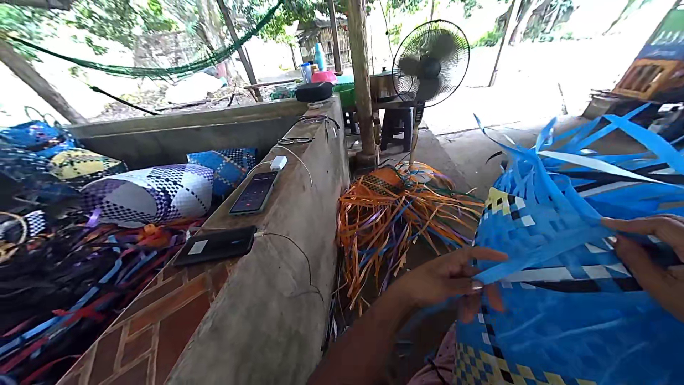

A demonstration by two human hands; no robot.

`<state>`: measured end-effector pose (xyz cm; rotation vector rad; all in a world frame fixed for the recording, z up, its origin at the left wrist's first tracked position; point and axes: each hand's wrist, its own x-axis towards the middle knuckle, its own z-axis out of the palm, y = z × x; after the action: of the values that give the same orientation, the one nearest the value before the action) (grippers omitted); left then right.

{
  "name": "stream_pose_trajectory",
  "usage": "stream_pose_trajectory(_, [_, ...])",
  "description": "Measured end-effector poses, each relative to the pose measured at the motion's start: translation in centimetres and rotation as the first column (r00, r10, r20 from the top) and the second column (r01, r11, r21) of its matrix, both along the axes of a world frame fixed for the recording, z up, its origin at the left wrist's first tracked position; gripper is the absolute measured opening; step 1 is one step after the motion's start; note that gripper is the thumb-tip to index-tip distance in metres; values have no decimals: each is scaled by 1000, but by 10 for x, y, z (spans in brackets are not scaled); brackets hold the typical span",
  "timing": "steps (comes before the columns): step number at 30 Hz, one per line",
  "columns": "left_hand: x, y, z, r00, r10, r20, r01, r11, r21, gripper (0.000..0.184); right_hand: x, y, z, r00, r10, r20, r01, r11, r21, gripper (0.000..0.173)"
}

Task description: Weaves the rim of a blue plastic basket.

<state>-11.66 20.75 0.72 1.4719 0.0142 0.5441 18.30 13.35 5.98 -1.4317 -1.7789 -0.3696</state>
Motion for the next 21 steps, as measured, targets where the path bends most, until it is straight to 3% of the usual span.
stream_pose_trajectory(2, [-20,6,-11,994,56,-94,-51,997,54,52,4,-3,5,1000,10,14,-9,999,-49,32])
stream_pose_trajectory(5, [-45,20,-26,946,204,-252,-140,958,249,28,17,-4,14,997,76,-8,-76,986,-151,34])
stream_pose_trajectory(7, [-50,28,-21,837,400,-373,-138,814,565,22,26,4,17,990,140,-17,-141,972,-190,37])
stream_pose_trajectory(9, [-38,32,-11,770,548,-327,-97,607,788,18,22,4,25,990,135,-33,-139,968,-209,34])
stream_pose_trajectory(11, [-13,32,11,797,577,-177,-191,519,833,16,11,-2,40,991,100,-94,-124,949,-291,33])
stream_pose_trajectory(14, [34,24,61,828,559,-50,-341,572,746,17,4,-3,50,978,103,-179,-163,916,-365,42])
stream_pose_trajectory(16, [64,22,87,847,532,17,-371,566,736,14,1,-4,53,968,98,-229,-187,894,-407,43])
stream_pose_trajectory(18, [91,27,105,861,500,94,-376,499,781,14,1,-5,57,958,78,-276,-200,872,-446,44])
stream_pose_trajectory(21, [116,37,122,861,498,100,-350,438,828,18,3,-8,57,940,85,-331,-238,859,-454,46])
